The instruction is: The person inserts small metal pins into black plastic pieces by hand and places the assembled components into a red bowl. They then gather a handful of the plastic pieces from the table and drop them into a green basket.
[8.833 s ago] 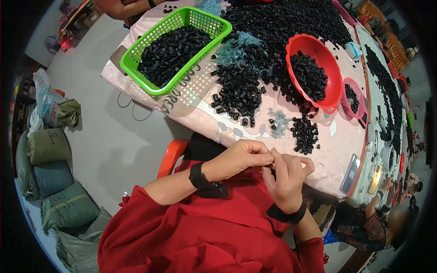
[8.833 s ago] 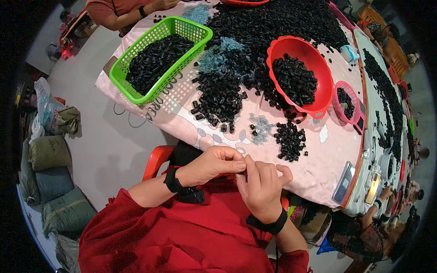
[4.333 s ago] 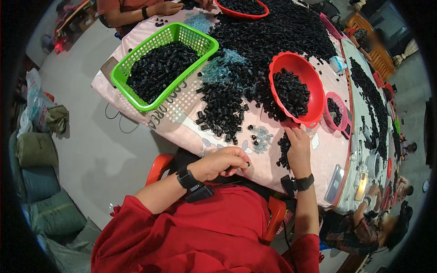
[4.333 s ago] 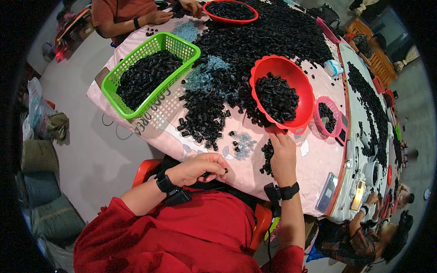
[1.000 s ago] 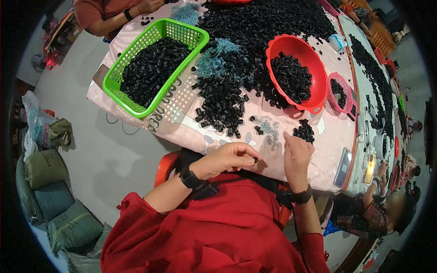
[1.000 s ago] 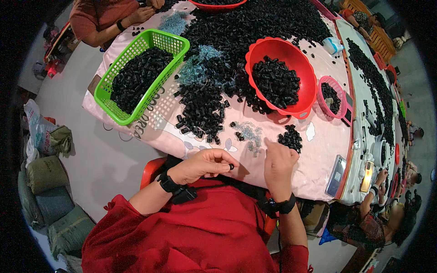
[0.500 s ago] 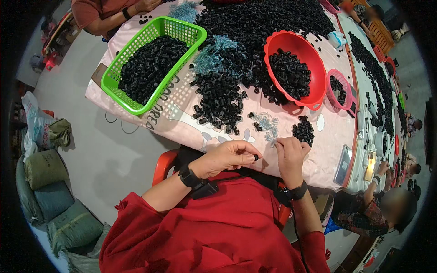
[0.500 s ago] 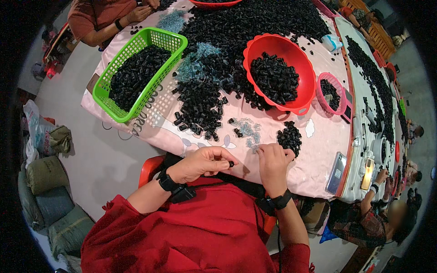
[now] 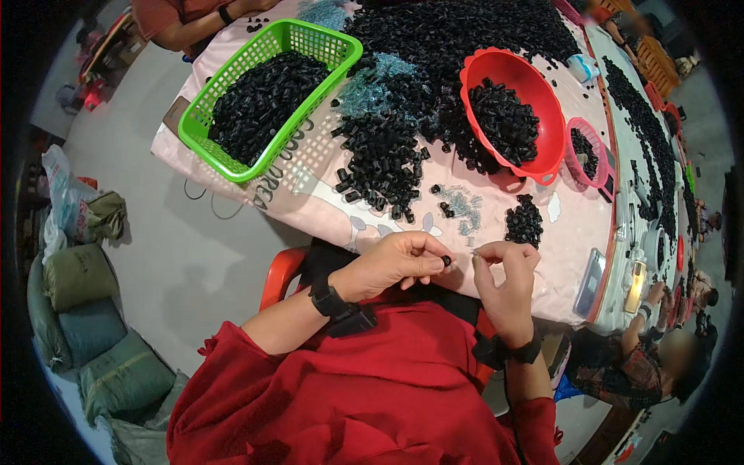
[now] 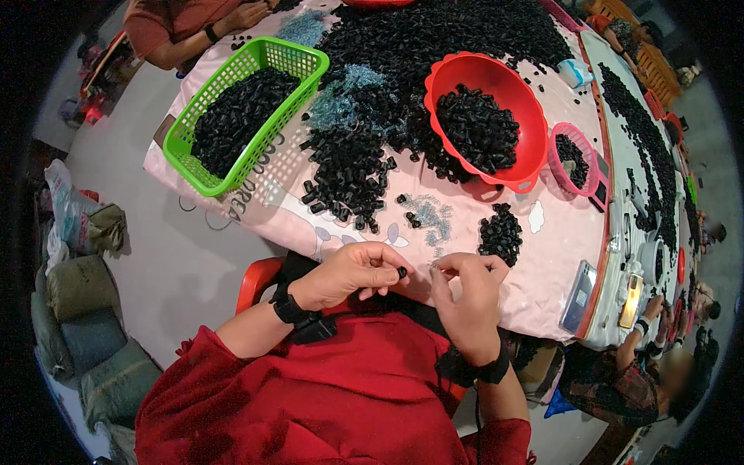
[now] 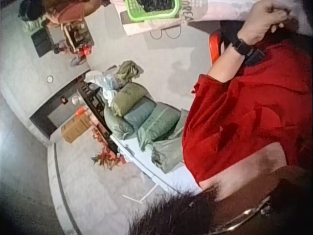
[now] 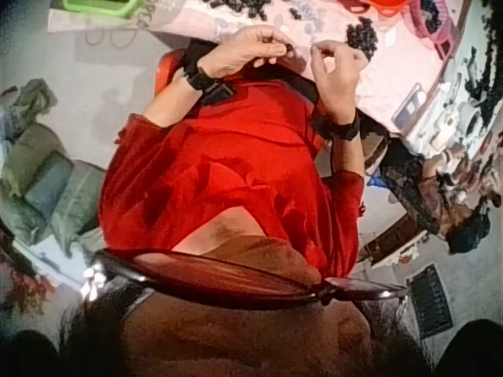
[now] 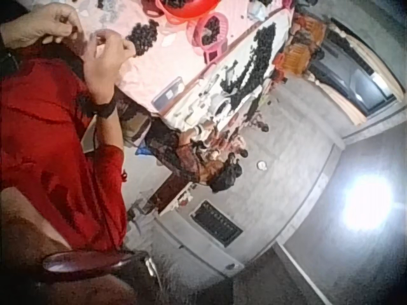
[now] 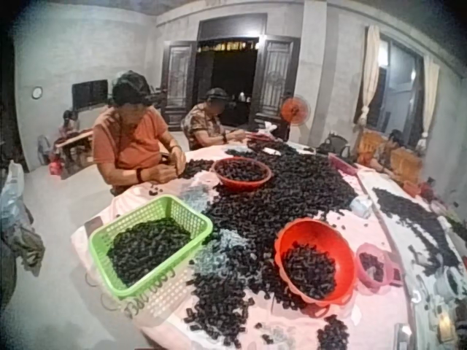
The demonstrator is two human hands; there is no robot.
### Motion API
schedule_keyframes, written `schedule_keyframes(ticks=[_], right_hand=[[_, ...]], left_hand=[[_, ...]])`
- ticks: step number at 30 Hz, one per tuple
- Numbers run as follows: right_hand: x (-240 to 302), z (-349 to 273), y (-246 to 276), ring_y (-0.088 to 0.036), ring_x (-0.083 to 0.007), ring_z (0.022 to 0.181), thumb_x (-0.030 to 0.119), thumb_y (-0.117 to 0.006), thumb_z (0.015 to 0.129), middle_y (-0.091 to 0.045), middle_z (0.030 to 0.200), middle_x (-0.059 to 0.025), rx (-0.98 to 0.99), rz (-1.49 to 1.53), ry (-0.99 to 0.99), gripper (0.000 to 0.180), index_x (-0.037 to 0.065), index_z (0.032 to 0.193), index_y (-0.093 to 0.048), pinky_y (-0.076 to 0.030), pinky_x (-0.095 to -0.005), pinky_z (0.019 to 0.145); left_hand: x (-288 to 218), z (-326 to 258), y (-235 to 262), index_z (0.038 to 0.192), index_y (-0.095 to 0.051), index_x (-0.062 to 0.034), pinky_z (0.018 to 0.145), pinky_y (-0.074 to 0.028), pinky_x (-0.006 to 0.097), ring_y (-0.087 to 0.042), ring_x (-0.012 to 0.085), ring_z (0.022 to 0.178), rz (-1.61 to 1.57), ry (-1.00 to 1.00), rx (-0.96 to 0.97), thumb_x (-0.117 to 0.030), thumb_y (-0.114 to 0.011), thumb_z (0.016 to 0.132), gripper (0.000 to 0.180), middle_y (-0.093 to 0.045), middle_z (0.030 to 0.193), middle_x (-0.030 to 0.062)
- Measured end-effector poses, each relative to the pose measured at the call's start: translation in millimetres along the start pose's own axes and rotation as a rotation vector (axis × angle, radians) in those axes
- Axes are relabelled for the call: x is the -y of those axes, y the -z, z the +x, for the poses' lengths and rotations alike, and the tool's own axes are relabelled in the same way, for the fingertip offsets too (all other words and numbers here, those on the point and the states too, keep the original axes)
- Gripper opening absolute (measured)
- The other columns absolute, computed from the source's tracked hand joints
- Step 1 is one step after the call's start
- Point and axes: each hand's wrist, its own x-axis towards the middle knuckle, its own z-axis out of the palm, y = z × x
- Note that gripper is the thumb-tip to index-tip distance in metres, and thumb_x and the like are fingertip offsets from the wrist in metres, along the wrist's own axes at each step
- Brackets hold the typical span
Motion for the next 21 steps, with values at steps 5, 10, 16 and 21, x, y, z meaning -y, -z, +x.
schedule_keyframes(ticks=[5, 10, 16, 21], right_hand=[[15, -2, 2, -0.065, -0.0167, 0.073, -0.004, -0.075, 0.078, -0.065, 0.084, 0.0005, 0.053, 0.105, 0.056, 0.025, 0.01, 0.094, -0.062, -0.035, -0.0375, 0.089], [18, -3, 2, -0.064, -0.0179, 0.073, -0.003, -0.074, 0.079, -0.064, 0.084, 0.0, 0.113, 0.048, 0.107, 0.027, 0.01, 0.096, -0.059, -0.035, -0.0394, 0.092], [23, -4, 3, -0.063, -0.0196, 0.08, 0.0, -0.074, 0.08, -0.065, 0.086, -0.0009, 0.187, -0.034, 0.126, 0.025, 0.01, 0.097, -0.059, -0.035, -0.0422, 0.095], [23, -5, 4, -0.064, -0.0199, 0.082, 0.001, -0.074, 0.083, -0.068, 0.087, -0.0018, 0.193, -0.007, 0.088, 0.021, 0.008, 0.1, -0.063, -0.035, -0.0411, 0.094]], left_hand=[[3, -1, -6, 0.118, -0.067, -0.0057, 0.057, -0.044, 0.017, -0.061, 0.0045, 0.079, 0.003, -0.07, -0.002, -0.018, -0.068, 0.098, 0.024, -0.071, 0.102, 0.0017], [3, -2, -10, 0.118, -0.067, -0.0056, 0.059, -0.044, 0.017, -0.059, 0.0034, 0.08, 0.107, -0.09, -0.031, -0.018, -0.068, 0.098, 0.023, -0.069, 0.097, 0.0001], [24, 7, -9, 0.116, -0.067, -0.005, 0.058, -0.042, 0.016, -0.057, 0.0022, 0.078, 0.115, -0.248, -0.039, -0.018, -0.069, 0.097, 0.023, -0.067, 0.093, -0.0014], [5, -2, -12, 0.115, -0.066, -0.0049, 0.055, -0.042, 0.016, -0.058, 0.0035, 0.077, 0.16, -0.086, -0.065, -0.017, -0.068, 0.098, 0.021, -0.067, 0.092, -0.0003]])
